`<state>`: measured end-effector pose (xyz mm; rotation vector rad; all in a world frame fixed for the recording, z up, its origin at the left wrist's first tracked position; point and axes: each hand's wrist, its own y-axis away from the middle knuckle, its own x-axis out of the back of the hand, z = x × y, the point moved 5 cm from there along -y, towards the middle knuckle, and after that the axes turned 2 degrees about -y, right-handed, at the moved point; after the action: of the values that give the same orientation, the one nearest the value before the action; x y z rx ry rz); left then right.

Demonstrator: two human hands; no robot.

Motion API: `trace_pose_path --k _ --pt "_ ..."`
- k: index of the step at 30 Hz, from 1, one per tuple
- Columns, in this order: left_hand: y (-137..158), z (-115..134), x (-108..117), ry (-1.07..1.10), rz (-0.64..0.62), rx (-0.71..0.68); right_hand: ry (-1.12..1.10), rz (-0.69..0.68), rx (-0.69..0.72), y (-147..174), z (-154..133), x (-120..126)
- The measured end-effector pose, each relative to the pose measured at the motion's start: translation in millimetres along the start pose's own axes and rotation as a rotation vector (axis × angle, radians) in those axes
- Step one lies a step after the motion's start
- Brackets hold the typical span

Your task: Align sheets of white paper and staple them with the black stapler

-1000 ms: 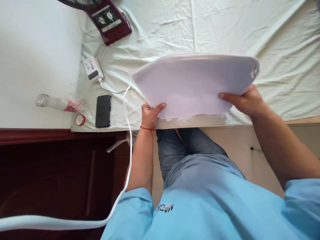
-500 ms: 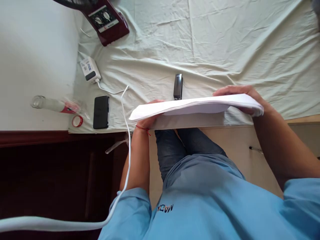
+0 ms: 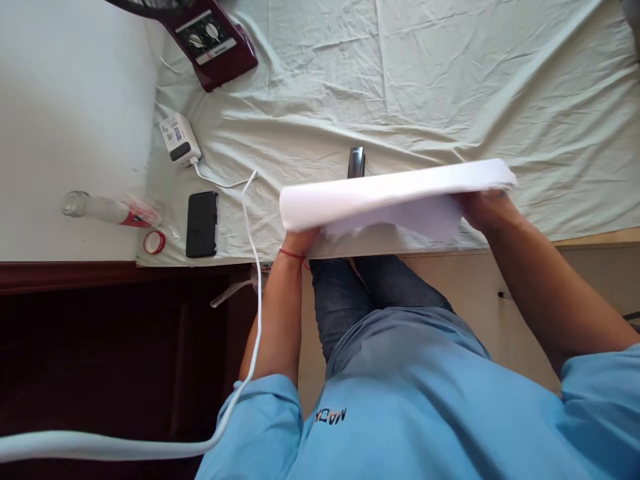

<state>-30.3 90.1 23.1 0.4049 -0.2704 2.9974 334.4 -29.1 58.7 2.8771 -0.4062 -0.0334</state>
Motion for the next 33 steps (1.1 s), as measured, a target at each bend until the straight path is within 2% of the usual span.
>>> trace_pose_path --k 2,6,8,10,12,13,16,18,20,22,24,27,29,31,33 --pt "7.7 5.5 -6.2 0.046 -0.079 0.072 -0.073 0.038 -0.057 6.4 6.1 -1.6" --pt "31.6 14.4 -17.0 0.175 -0.374 0.332 -0.065 -0.076 -0.231 24.0 18.0 7.9" --pt "43.3 19.7 -18.8 0.162 -0.516 0.43 0.004 -0.04 -0.205 30.5 14.2 25.1" --pt "51.5 27.6 -21.0 0.123 -0.635 0.472 0.093 0.027 -0.104 35.7 2.2 42.4" --pt "57.1 38.5 -27.7 0.07 -0.771 0.465 0.179 0.016 -0.024 40.7 -11.7 50.6" --pt "59.2 44.3 -33.0 0.036 -0.846 0.447 0.212 -0.033 -0.003 43.0 -17.6 50.5" --pt "62.4 60.6 -52.2 -0.058 -1.038 0.341 0.325 -0.275 -0.004 49.4 -27.0 38.8" --pt "62.3 68.9 -64.0 -0.073 -1.109 0.254 0.436 -0.447 -0.075 53.9 -23.0 27.3" --pt "61.2 73.1 -71.3 -0.062 -1.135 0.199 0.459 -0.54 -0.221 58.0 -12.2 17.9" --pt "58.5 71.3 -72.1 -0.042 -1.108 0.23 0.346 -0.527 -0.389 60.5 -0.2 10.3" --pt "51.5 64.4 -66.1 -0.051 -0.996 0.292 0.203 -0.451 -0.526 60.3 9.5 4.6" --pt "31.6 51.3 -47.6 -0.162 -0.669 0.264 0.127 -0.318 -0.651 54.0 15.6 2.8" --pt "18.7 41.4 -35.2 -0.219 -0.429 0.237 0.13 -0.248 -0.681 47.3 12.8 4.5" --pt "9.4 30.2 -29.5 -0.198 -0.265 0.252 0.136 -0.229 -0.694 41.5 7.2 4.7" --pt "2.2 20.1 -30.5 -0.147 -0.162 0.273 0.14 -0.231 -0.704 37.9 2.2 3.3"
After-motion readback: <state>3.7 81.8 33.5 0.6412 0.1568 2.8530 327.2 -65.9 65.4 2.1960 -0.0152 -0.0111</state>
